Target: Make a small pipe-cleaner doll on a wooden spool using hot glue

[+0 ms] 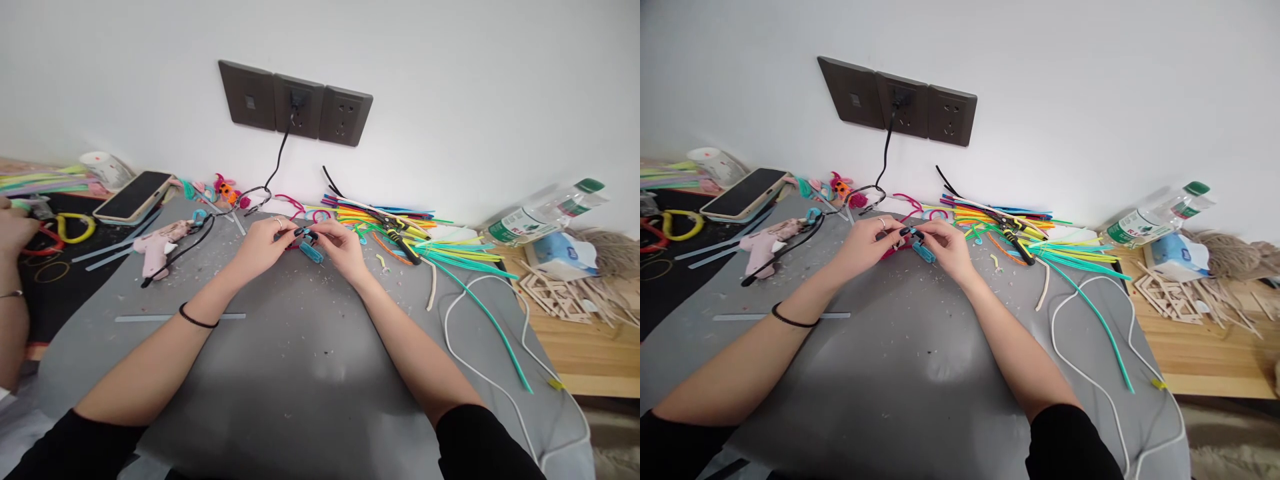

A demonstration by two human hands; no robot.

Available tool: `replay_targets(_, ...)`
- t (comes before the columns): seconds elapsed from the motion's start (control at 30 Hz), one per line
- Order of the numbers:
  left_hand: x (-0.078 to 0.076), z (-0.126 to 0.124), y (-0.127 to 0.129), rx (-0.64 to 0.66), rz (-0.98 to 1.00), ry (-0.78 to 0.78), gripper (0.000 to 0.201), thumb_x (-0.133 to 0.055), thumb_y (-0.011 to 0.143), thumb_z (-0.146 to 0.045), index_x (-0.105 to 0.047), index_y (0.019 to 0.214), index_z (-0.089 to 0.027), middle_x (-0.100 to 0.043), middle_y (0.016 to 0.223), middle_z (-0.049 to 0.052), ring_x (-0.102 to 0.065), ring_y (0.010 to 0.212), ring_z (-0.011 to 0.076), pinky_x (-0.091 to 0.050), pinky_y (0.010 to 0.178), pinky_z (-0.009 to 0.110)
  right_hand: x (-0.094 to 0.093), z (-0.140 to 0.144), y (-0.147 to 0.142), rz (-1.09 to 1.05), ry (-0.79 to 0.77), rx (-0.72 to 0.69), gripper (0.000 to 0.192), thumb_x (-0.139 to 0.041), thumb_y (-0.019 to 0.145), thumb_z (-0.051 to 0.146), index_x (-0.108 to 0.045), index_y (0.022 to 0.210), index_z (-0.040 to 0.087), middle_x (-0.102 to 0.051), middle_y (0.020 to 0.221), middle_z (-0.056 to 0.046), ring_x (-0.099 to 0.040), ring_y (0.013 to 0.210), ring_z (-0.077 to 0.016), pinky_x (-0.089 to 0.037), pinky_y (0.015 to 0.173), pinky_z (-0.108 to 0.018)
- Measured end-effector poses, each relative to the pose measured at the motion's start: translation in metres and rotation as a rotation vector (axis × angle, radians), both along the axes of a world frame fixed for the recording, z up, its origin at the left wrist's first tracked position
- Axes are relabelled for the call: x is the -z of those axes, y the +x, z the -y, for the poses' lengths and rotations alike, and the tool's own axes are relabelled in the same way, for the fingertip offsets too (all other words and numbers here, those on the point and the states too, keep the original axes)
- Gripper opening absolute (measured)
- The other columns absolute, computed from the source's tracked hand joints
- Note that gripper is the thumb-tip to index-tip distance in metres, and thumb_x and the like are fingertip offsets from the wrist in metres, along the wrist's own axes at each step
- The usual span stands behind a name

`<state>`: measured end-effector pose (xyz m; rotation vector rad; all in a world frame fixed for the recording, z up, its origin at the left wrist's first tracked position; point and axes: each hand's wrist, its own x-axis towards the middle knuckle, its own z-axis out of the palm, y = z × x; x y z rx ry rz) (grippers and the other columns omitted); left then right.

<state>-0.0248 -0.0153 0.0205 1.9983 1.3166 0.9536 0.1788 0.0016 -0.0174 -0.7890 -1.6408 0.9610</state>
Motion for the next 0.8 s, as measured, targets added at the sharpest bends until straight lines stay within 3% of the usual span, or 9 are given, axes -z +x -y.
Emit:
replay_targets(0.2,0.0014,0.0001,-0.0001,-0.014,-0.113,0.104,0.025,-0.052,0.094,-0.026,-0.076,0.091,-0.020,-0.072,0.089,0.005,-0.064,0.080,0.0198,-0.048,0.078,0.030,0.0036,-0.0009,0.0006,0.076,0.060,0.019,0.021,-0.067,0.095,0.044,-0.081,0.098,0.028,-0.077,0.101,-0.006,-0.068,0.096,-0.0215,-0.056,0.087,-0.039)
replay_targets(0.47,0.0033,0.0012,-0.0002,-0.015,-0.157,0.124,0.028,-0.050,0.095,-0.025,-0.076,0.092,-0.019,-0.070,0.089,0.006,-0.062,0.078,0.0195,-0.046,0.075,0.031,0.0013,0.0010,0.0005,0.089,0.081,0.011,0.016,-0.066,0.095,0.034,-0.080,0.095,0.027,-0.076,0.097,-0.006,-0.068,0.093,-0.0209,-0.056,0.084,-0.038)
replay_targets(0.8,0.0089,-0.0002,-0.0002,-0.007,-0.194,0.169,0.028,-0.049,0.097,-0.023,-0.077,0.095,-0.019,-0.070,0.090,0.006,-0.064,0.081,0.0202,-0.047,0.077,0.031,0.0047,-0.0021,0.0007,0.003,-0.062,-0.025,0.013,-0.073,0.089,0.034,-0.080,0.090,0.024,-0.078,0.096,-0.005,-0.069,0.092,-0.0194,-0.055,0.086,-0.036)
